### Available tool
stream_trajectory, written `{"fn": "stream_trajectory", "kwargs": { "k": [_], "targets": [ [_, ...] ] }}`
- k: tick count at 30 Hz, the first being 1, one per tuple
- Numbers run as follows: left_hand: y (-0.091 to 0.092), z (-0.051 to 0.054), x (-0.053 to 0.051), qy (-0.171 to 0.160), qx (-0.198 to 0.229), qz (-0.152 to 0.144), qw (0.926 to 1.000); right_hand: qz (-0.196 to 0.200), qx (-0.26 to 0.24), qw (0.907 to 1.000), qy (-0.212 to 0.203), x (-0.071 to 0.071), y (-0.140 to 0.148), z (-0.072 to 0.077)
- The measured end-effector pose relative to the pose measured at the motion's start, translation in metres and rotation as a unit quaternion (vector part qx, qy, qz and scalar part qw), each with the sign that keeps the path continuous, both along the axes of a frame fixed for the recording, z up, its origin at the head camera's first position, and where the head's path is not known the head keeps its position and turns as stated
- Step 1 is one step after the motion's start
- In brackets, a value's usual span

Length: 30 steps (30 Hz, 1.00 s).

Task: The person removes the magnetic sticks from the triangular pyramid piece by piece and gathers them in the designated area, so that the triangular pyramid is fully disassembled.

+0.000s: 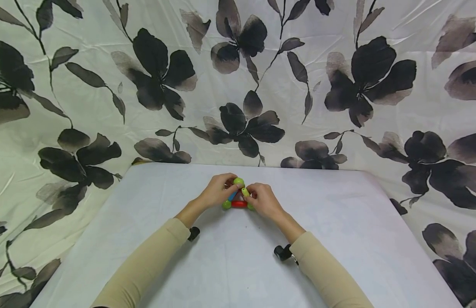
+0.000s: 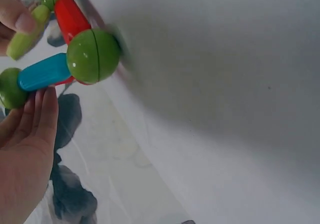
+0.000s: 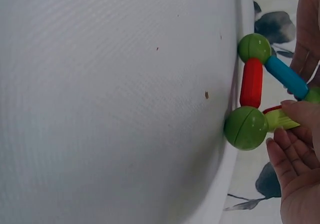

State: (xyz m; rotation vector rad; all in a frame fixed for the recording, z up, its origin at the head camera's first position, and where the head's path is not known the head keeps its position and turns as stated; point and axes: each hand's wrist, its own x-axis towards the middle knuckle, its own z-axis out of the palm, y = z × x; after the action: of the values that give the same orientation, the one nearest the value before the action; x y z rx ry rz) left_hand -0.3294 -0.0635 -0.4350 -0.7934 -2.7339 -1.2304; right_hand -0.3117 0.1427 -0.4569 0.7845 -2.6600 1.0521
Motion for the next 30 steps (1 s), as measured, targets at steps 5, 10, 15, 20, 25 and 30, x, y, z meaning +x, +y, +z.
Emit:
{"fn": "stream_trajectory", "kwargs": {
  "k": [5,10,15,20,25,30],
  "targets": [
    [-0.003,0.003,-0.001,-0.016,0.011,0.033,0.9993,-0.008,0.007,0.9999,-0.003,0.001,0.002,0.003],
    [-0.007,0.002,0.0,-0.029,0.009,0.04,0.9987,-0.011,0.008,0.9998,-0.018,0.003,0.005,0.005],
    [-0.012,-0.001,0.0,-0.028,0.008,0.057,0.9979,-0.021,-0.005,0.9991,-0.037,0.007,0.011,0.006],
    [-0.02,-0.002,0.003,-0.029,0.011,0.061,0.9977,-0.028,-0.018,0.9979,-0.056,0.006,0.016,0.004],
    [-0.028,-0.005,0.008,-0.036,0.008,0.065,0.9972,-0.026,-0.017,0.9952,-0.093,0.007,0.02,0.001],
    [-0.032,-0.001,0.007,-0.021,-0.001,0.063,0.9978,-0.04,-0.031,0.994,-0.097,0.009,0.031,0.004]
  ]
}}
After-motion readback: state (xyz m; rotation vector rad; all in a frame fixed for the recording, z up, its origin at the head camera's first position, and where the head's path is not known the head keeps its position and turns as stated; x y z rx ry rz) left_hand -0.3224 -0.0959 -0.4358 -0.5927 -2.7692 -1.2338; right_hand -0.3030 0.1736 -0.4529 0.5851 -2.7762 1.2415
